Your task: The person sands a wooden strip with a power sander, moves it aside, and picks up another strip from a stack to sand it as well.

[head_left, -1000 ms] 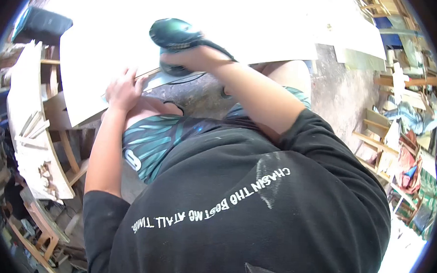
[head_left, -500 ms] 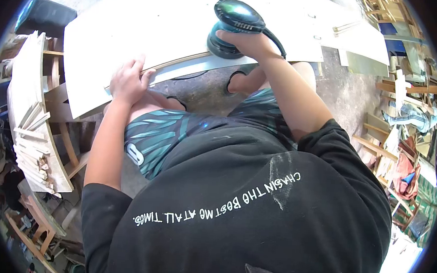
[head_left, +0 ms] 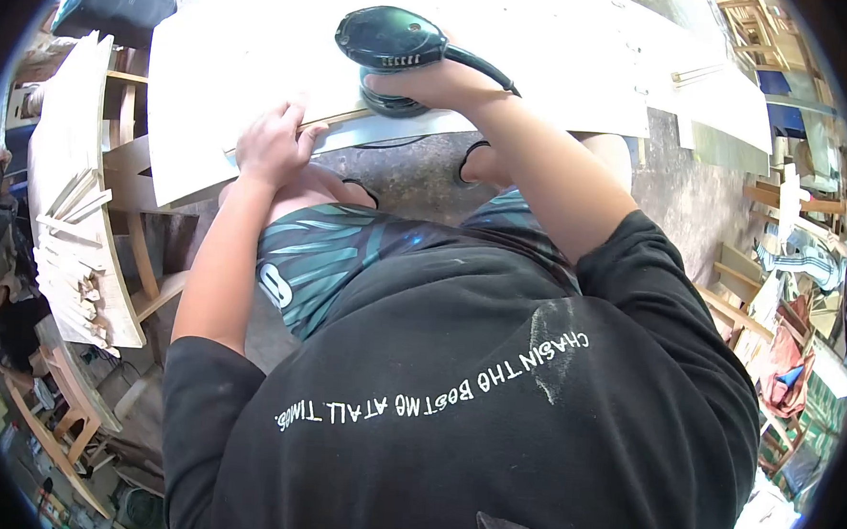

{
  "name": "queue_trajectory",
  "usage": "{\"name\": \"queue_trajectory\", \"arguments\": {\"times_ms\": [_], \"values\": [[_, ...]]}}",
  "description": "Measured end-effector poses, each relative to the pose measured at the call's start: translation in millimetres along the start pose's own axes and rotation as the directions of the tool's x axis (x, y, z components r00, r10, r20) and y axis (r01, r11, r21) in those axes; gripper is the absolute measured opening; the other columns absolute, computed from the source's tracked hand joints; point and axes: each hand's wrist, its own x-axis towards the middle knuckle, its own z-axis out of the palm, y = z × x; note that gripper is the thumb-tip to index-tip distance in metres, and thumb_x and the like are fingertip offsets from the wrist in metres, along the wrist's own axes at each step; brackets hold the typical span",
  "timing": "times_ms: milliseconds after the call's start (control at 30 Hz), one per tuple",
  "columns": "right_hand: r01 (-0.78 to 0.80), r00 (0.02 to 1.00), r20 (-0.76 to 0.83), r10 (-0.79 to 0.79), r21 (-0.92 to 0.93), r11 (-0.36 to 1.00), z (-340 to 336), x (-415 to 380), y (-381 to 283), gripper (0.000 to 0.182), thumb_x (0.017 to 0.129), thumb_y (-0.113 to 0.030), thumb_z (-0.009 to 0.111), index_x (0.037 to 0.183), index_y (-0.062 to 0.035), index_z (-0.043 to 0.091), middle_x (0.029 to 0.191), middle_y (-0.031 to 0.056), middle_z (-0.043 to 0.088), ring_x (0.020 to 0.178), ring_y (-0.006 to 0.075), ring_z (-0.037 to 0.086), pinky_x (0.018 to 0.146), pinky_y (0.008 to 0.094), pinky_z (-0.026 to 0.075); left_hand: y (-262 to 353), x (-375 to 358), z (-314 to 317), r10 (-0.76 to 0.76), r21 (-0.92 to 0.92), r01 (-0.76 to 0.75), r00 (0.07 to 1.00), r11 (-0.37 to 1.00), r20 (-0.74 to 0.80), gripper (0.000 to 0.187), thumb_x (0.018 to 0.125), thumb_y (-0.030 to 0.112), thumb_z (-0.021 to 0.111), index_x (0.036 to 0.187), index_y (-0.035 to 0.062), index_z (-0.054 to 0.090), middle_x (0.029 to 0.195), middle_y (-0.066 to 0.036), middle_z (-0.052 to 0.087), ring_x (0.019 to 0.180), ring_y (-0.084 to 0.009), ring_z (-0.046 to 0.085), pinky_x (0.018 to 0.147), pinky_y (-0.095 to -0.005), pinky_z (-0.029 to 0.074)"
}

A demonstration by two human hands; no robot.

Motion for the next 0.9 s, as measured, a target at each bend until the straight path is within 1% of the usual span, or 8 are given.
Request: {"name": "queue_trajectory", "arguments": {"times_ms": [333, 367, 500, 600, 667, 800, 833, 900], "values": [[0.066, 0.993, 0.096, -0.065, -0.005, 0.998, 15.4, 2.8, -18.2, 0.042, 0.078, -0.036, 0.074, 0.11, -0.008, 0.074, 0.099, 0.0183, 0.077, 0.088, 0.033, 0.071, 0.083, 0.0439, 0.057, -0.9, -1.1, -0.6, -0.002, 0.031, 0.0, 0.999, 1.0, 0.049, 0.048, 0.1, 0.053, 0.061, 0.12, 0.0097, 0.068, 0.114, -0.012, 0.072, 0.094, -0.0382, 0.073, 0.074, -0.0504, 0.06], [-0.105, 0.975, 0.195, 0.111, -0.045, 0.993, 12.9, 7.6, -1.8, 0.062, 0.081, -0.05, 0.084, 0.129, -0.0116, 0.074, 0.119, 0.0125, 0.077, 0.105, 0.0226, 0.071, 0.094, 0.04, 0.057, 0.1, -0.7, -2.0, -0.008, 0.033, 0.006, 0.999, 0.999, 0.053, 0.048, 0.1, 0.053, 0.061, 0.12, 0.0097, 0.068, 0.112, -0.012, 0.072, 0.094, -0.0383, 0.073, 0.074, -0.0503, 0.06], [-0.186, 0.971, 0.151, 0.187, -0.024, 0.982, -16.9, -7.6, -1.2, 0.052, 0.09, -0.051, 0.079, 0.126, -0.0137, 0.076, 0.118, 0.0111, 0.077, 0.107, 0.02, 0.071, 0.094, 0.0342, 0.056, -4.1, -1.0, 1.5, 0.052, 0.05, -0.052, 0.999, 0.997, -0.003, 0.047, 0.101, 0.053, 0.06, 0.117, 0.0094, 0.067, 0.107, -0.014, 0.073, 0.091, -0.0396, 0.073, 0.073, -0.0505, 0.06], [-0.374, 0.844, 0.472, 0.255, 0.176, 0.911, 16.3, 11.4, 43.9, 0.049, 0.095, -0.051, 0.073, 0.127, -0.0151, 0.074, 0.12, 0.0106, 0.076, 0.108, 0.019, 0.069, 0.096, 0.0354, 0.055, 3.2, -0.3, -10.8, -0.023, -0.024, 0.027, 0.99, 0.999, 0.142, 0.043, 0.103, 0.05, 0.056, 0.113, 0.0095, 0.068, 0.107, -0.015, 0.072, 0.092, -0.0417, 0.073, 0.076, -0.053, 0.059], [-0.28, 0.902, 0.401, 0.158, 0.267, 0.922, 26.9, 11.3, 25.5, 0.04, 0.09, -0.042, 0.076, 0.117, -0.0138, 0.074, 0.107, 0.0082, 0.075, 0.098, 0.0178, 0.068, 0.09, 0.0364, 0.056, -1.0, -4.5, -0.6, -0.121, 0.089, 0.101, 0.959, 0.991, 0.257, 0.041, 0.102, 0.044, 0.053, 0.118, 0.0107, 0.07, 0.115, -0.02, 0.072, 0.101, -0.0438, 0.071, 0.085, -0.0587, 0.057], [-0.186, 0.98, 0.135, 0.149, 0.323, 0.928, 4.1, -12.6, -29.6, 0.024, 0.08, -0.028, 0.08, 0.095, -0.0107, 0.073, 0.083, 0.0055, 0.074, 0.079, 0.0188, 0.066, 0.078, 0.0396, 0.056, -11.6, 0.6, 6.6, -0.008, -0.009, 0.009, 0.996, 1.0, 0.091, 0.065, 0.095, 0.044, 0.061, 0.144, 0.0008, 0.06, 0.112, -0.022, 0.071, 0.102, -0.0407, 0.069, 0.087, -0.0531, 0.056], [0.057, 0.994, -0.102, -0.032, 0.259, 0.964, 9.3, -13.2, -8.2, 0.028, 0.079, -0.028, 0.081, 0.099, -0.0103, 0.073, 0.088, 0.0077, 0.076, 0.082, 0.0219, 0.069, 0.079, 0.0406, 0.056, -13.3, -0.6, 6.8, 0.026, 0.006, -0.026, 0.999, 1.0, 0.043, 0.066, 0.094, 0.044, 0.062, 0.145, 0.0009, 0.06, 0.11, -0.02, 0.07, 0.101, -0.0396, 0.068, 0.086, -0.0515, 0.055], [0.121, 0.979, -0.19, -0.078, 0.227, 0.966, -1.9, -21.5, 10.8, 0.038, 0.078, -0.026, 0.083, 0.111, -0.0117, 0.072, 0.101, 0.0109, 0.077, 0.093, 0.024, 0.072, 0.089, 0.0391, 0.057, -7.2, 3.9, 0.4, 0.067, 0.017, -0.067, 0.998, 0.998, -0.006, 0.069, 0.092, 0.043, 0.065, 0.146, 0.0012, 0.06, 0.106, -0.018, 0.069, 0.098, -0.0375, 0.065, 0.086, -0.0489, 0.053]]}}
